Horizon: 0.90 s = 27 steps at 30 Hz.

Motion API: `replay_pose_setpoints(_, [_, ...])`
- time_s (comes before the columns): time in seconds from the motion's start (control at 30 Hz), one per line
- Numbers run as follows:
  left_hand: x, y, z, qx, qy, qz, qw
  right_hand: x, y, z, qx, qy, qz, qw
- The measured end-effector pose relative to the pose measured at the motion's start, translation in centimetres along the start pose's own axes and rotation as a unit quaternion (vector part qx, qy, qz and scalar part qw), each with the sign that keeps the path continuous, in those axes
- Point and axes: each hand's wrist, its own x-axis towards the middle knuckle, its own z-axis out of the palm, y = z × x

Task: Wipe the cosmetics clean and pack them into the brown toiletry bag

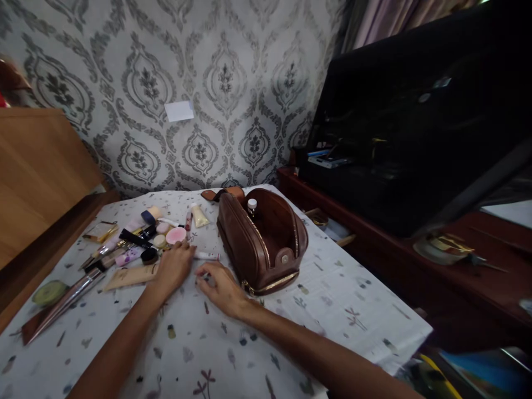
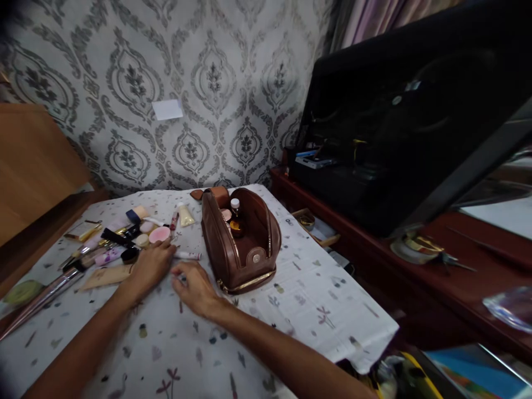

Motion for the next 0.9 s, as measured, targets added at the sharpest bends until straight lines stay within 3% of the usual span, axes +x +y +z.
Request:
replay_pose_setpoints(0.1, [0.1, -0.8, 0.0, -0.001, 0.000, -0.027, 1.000, 0.4, 1.6, 1.0, 0.031, 0.018, 0.063, 0.997])
replay_pose_setpoints(0.23, [1.2, -2.0, -0.3, -0.021, 0.016, -0.072, 0.997, 0.2, 2.2, 1.4, 0.038, 0.030, 0.075, 0.996])
replay_pose_setpoints(0.47, [6.1, -4.1, -0.9, -0.007, 0.049, -0.102, 0.994, 0.0, 1.3, 0.9, 0.032, 0.023, 0.082, 0.996])
replay_pose_setpoints(0.7, [10.9, -4.2, 0.6, 0.015, -0.005, -0.092, 0.996, 0.1, 0.4, 0.3, -0.039, 0.062, 0.024, 0.997])
replay_pose_setpoints(0.9, [11.5, -4.5, 1.0, -0.006, -0.026, -0.096, 0.995, -0.2, 0.3, 0.2, -0.117, 0.003, 0.055, 0.992])
